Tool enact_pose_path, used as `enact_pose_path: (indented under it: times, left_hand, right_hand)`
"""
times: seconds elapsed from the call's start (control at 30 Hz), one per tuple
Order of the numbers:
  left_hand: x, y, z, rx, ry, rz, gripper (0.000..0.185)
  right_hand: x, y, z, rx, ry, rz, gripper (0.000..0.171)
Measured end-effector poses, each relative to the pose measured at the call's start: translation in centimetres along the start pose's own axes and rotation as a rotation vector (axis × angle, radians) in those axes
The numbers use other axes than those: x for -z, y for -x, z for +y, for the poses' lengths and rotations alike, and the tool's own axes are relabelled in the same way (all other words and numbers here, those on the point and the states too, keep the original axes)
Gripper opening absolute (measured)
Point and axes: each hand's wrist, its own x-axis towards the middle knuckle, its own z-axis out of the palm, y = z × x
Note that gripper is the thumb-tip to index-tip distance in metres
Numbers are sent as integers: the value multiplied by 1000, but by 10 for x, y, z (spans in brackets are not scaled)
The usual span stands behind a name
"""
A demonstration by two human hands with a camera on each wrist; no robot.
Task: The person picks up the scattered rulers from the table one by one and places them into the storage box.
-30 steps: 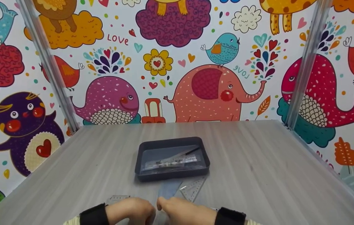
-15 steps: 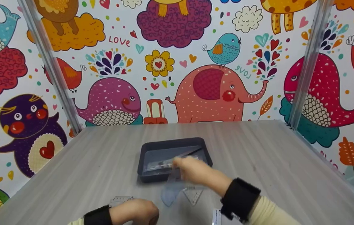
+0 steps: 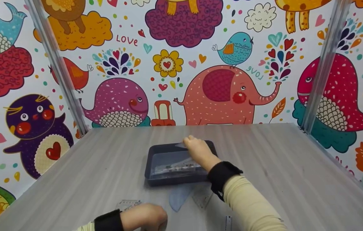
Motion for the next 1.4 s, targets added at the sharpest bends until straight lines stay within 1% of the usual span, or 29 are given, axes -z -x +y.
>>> enact_pose_path:
  times: [0.03,0.1,0.17,0.2,0.23,0.3,0.37,0.5,0.67,0.73,1.0,1.17,1.23,1.27,1.33,1.4]
  left_hand:
    - [1,-2,1,15,-21,-40,32]
    - [3,-3,2,18,-47,-66,31]
    - [5,-3,3,17,-53,-64,29]
    - [5,-3,3,14,-56,-57,29]
    - [5,-3,4,24,-52,-49,28]
    - [4,-2,5,44,-30,-14,27]
    - [4,0,6,57,-11,36,26]
    - [3,6,6,40,11,112,29]
    - [1,10,3,3,95,171,29]
    - [1,11,2,-5,118,189,29]
    - [-1,11,1,-31,117,259,30]
    - [0,10,1,-4,143,202,30]
    - [0,8,2,8,149,170,29]
    - [0,7,2,11,146,153,29]
    - [1,5,3,17,141,120,28]
    - [1,3,4,30,137,77,26]
  right_hand:
    - [-5,2,1,33,33,-12,5]
    - [-14,5,4,92,88,-56,10]
    - [-21,8,5,128,123,-105,13]
    - [-23,10,5,130,132,-135,14]
    - [-26,11,5,134,141,-161,14]
    - [-29,12,5,135,149,-219,14]
    - [-32,14,5,136,143,-270,12]
    - [-35,16,7,162,124,-343,12]
    - [-36,19,8,182,100,-388,12]
    - [-35,20,7,182,93,-395,13]
    - [-39,21,4,159,90,-361,12]
    - [-37,23,1,104,108,-390,13]
    - [-33,25,0,74,114,-380,15]
    - [-30,26,0,61,109,-358,17]
    - [-22,28,0,25,63,-290,23]
    - [-11,29,-1,-5,-20,-187,27]
